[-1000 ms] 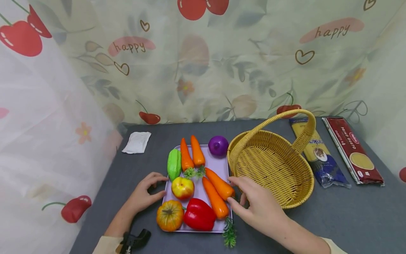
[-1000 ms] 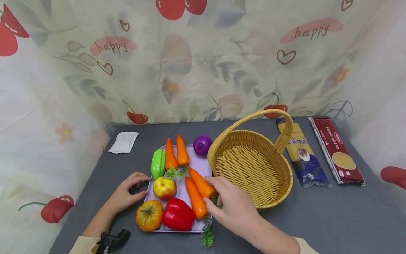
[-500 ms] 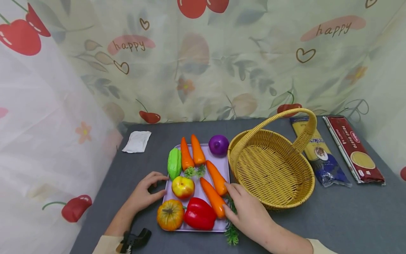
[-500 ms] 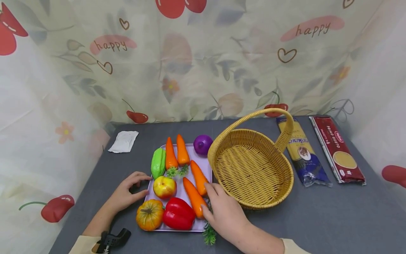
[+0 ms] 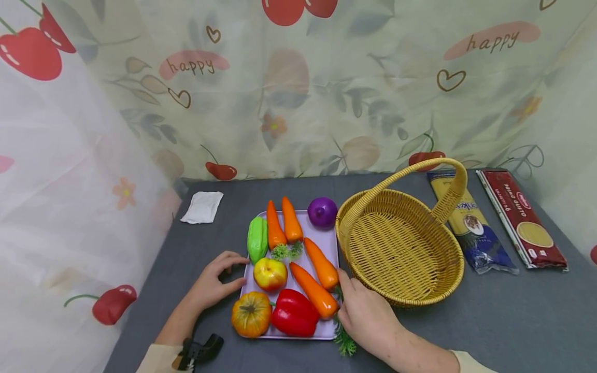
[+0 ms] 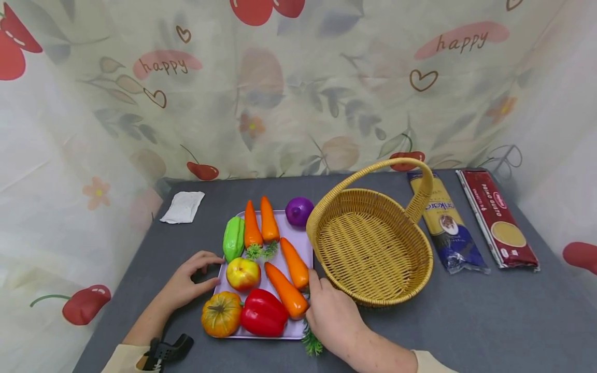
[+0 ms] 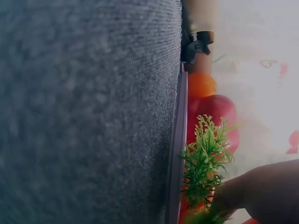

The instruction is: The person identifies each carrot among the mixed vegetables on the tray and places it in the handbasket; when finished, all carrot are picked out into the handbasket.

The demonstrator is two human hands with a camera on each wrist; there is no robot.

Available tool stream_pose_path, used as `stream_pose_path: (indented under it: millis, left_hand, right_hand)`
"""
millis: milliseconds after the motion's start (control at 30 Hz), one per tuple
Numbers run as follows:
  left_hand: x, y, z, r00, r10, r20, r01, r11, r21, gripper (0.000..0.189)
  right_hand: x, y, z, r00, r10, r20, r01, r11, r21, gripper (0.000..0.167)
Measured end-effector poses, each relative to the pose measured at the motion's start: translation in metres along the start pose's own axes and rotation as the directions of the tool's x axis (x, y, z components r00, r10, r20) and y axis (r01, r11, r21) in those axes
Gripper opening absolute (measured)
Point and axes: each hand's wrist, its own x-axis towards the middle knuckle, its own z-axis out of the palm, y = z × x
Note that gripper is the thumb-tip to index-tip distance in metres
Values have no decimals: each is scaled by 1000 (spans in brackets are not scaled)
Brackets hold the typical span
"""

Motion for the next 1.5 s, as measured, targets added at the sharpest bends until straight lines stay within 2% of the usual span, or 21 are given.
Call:
stream_pose_path:
  millis: [300,500,733,900,1100,1300,1367,1500]
  left_hand:
    - [0,1,0,1000,5,4,-5,1000,-1,38]
    - [0,2,0,1000,-7,4,7,1000,8,38]
    - [0,2,0,1000,-20,5,20,1000,5,37]
    - [1,2,0,1000,-18,5,18,1000,7,37]
    - [1,2,0,1000,-6,0,6,1000,11,37]
    - [1,2,0,1000,3,-1,-3,1000,0,37]
    - [1,2,0,1000,-1,1,1,1000,-3,37]
    - [1,2,0,1000,-14,0,14,1000,-1,37]
  right_hand:
    - [-3,-4,-2,999,50,-21,-51,999,-11,56]
    - [-1,-2,-2,996,28,-83,-29,1000,-6,44]
    - [0,-1,-3,999,30,-25,-32,999,-44,61]
    - [-2,1,-1,998,39,-44,-42,996,-77,35]
    - [-4,2,1,997,5,-79,-13,994,-105,28]
    - [-8,0,-6,994,-49,-96,38,993,-107,25]
    - [-9,-2,-10,994,-58,-88,48,992,-113,29]
    - [-9,-7,-21,1000,-18,5,18,997,-73,69]
